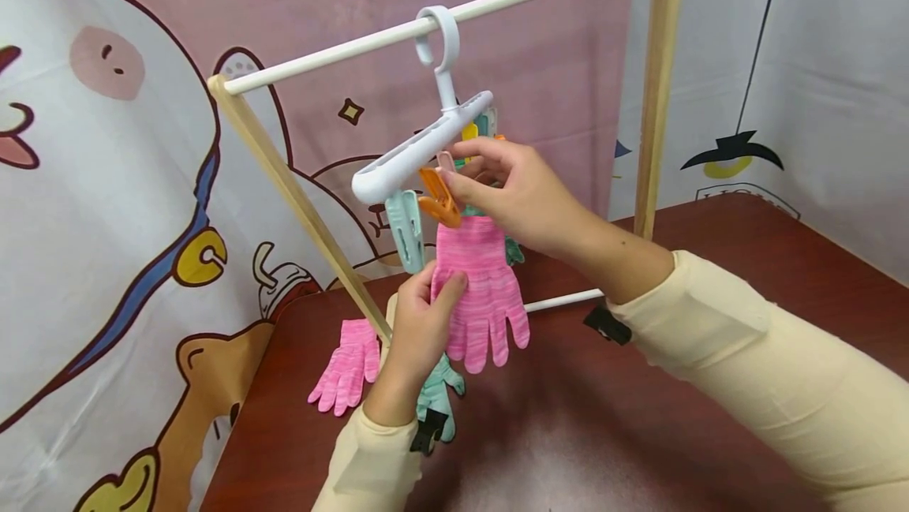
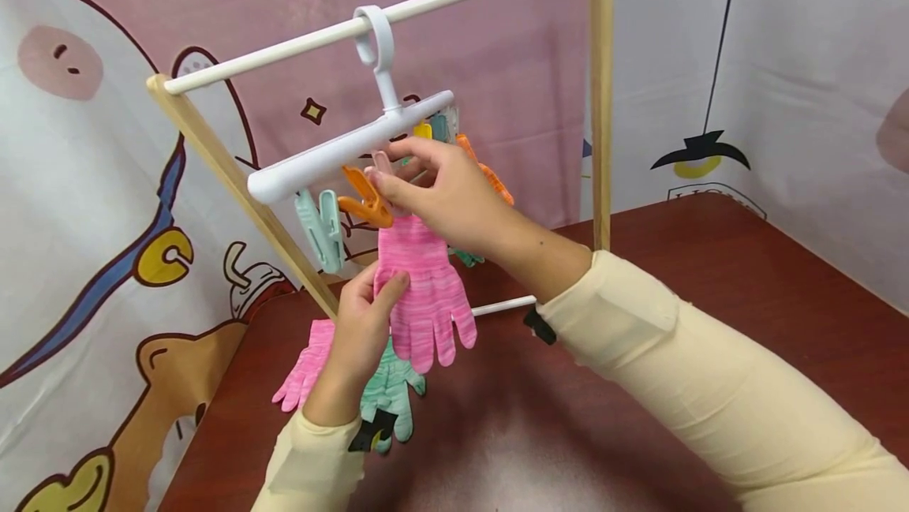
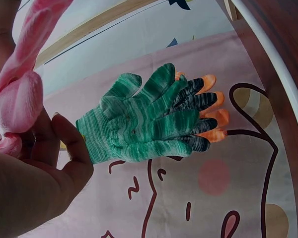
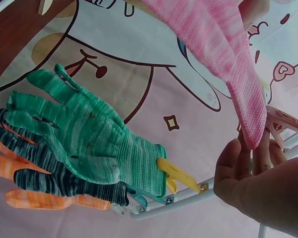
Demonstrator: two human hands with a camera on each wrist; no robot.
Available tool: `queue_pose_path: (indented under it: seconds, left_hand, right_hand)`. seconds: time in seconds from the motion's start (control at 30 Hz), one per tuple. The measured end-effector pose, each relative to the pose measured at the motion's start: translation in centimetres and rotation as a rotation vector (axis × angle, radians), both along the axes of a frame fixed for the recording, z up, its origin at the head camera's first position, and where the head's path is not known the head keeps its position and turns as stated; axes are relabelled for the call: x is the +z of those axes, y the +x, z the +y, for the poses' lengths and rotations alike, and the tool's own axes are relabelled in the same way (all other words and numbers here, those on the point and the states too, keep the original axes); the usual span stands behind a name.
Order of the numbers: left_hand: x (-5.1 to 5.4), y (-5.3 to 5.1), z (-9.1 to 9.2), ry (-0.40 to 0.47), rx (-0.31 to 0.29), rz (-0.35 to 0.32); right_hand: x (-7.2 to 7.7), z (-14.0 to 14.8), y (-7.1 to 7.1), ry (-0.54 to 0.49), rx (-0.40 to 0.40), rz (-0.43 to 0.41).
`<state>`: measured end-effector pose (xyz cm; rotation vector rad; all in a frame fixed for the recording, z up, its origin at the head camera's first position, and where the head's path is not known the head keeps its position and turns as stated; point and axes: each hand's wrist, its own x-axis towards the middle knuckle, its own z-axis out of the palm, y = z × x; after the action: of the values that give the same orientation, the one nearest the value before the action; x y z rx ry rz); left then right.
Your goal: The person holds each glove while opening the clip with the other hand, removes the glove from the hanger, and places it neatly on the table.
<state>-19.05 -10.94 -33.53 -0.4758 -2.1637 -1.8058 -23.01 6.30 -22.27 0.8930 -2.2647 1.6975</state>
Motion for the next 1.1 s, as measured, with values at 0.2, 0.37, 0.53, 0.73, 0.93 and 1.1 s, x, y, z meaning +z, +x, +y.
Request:
queue_pose_path:
  seconds: [0.2,0.37,0.53,0.73,0.93,1.1]
  left_hand:
    - [0.0,-0.1,0.0,0.005,-0.010,-0.004]
    - [0.0,0.0,0.1,0.001,0.001,-0.005]
    - [0.1,0.0,0.1,0.005,0.017,-0.015]
    - [0.1,0.0,0.4,0.012,0.006,-0.018]
    - [0.2,0.2,0.2,0.007,0.019,-0.036]
    - [0.3,0.4,0.2,0.012,-0.003,-0.048]
  right_hand:
    - [-0.1,0.2,0.0,0.001,0.010,0.018]
    - [-0.3,0.7,-0.1,0.012,0.020,0.011]
    - [-0.8,1.5,-0.1,0.021,0.027,-0.007]
    - [-2.0,3.0,0.0,-0.001,-0.047,0.004]
    - [-3.6,4.8,-0.1,-0.031,-0.138,0.051]
    - [-4.6,6.3,0.4,-0.009,-0.214,0.047]
